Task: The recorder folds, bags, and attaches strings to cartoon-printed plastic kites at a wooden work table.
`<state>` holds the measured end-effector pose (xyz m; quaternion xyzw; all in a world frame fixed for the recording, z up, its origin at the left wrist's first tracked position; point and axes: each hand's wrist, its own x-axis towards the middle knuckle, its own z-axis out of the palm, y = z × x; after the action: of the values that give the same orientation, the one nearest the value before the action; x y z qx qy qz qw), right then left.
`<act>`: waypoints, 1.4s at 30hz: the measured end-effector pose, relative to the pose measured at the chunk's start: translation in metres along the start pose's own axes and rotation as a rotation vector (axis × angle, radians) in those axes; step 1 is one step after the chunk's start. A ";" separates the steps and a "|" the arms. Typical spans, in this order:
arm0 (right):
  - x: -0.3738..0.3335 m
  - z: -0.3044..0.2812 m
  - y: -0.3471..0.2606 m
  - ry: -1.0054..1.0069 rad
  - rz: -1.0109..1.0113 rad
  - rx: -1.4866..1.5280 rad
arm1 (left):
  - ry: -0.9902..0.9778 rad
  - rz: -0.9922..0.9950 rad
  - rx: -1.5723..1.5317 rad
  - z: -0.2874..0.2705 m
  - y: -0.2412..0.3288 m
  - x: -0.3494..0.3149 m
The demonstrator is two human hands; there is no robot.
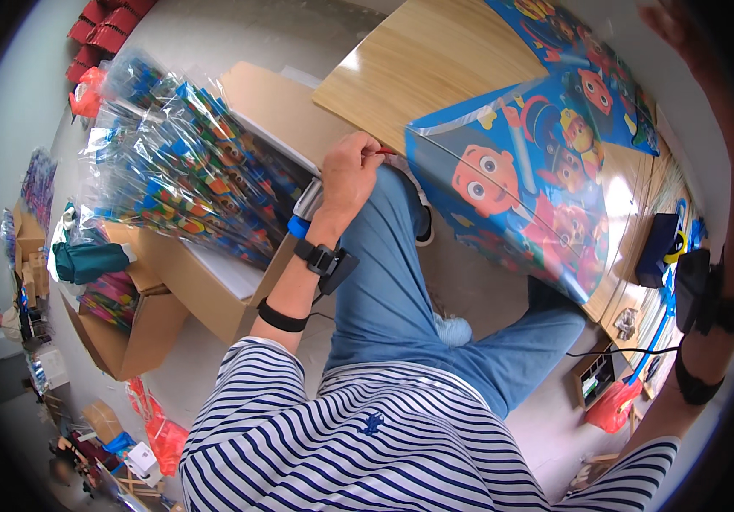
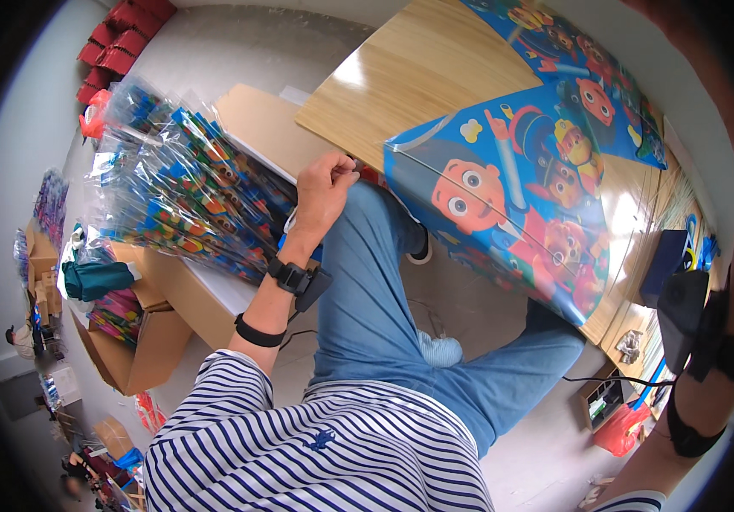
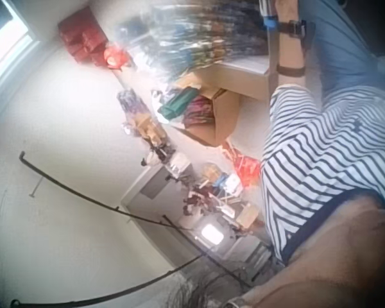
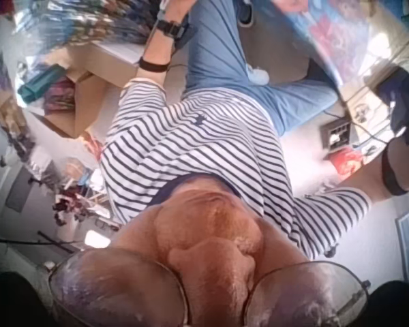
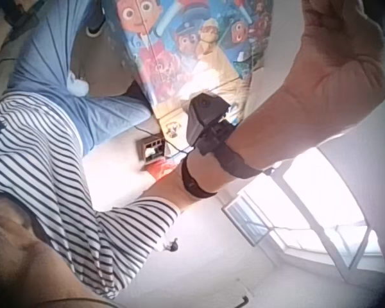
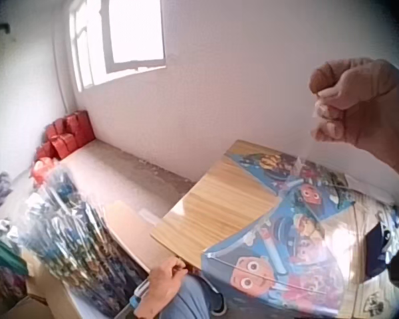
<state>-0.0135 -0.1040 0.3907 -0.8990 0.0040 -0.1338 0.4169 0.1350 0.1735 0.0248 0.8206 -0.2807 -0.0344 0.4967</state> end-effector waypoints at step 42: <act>-0.039 0.020 -0.012 0.081 0.169 -0.271 | -0.395 0.390 0.430 0.092 0.065 -0.033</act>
<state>-0.0479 -0.0764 0.3780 -0.9373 0.1144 -0.1326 0.3012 0.0491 0.0941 0.0254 0.8149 -0.5236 -0.0371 0.2457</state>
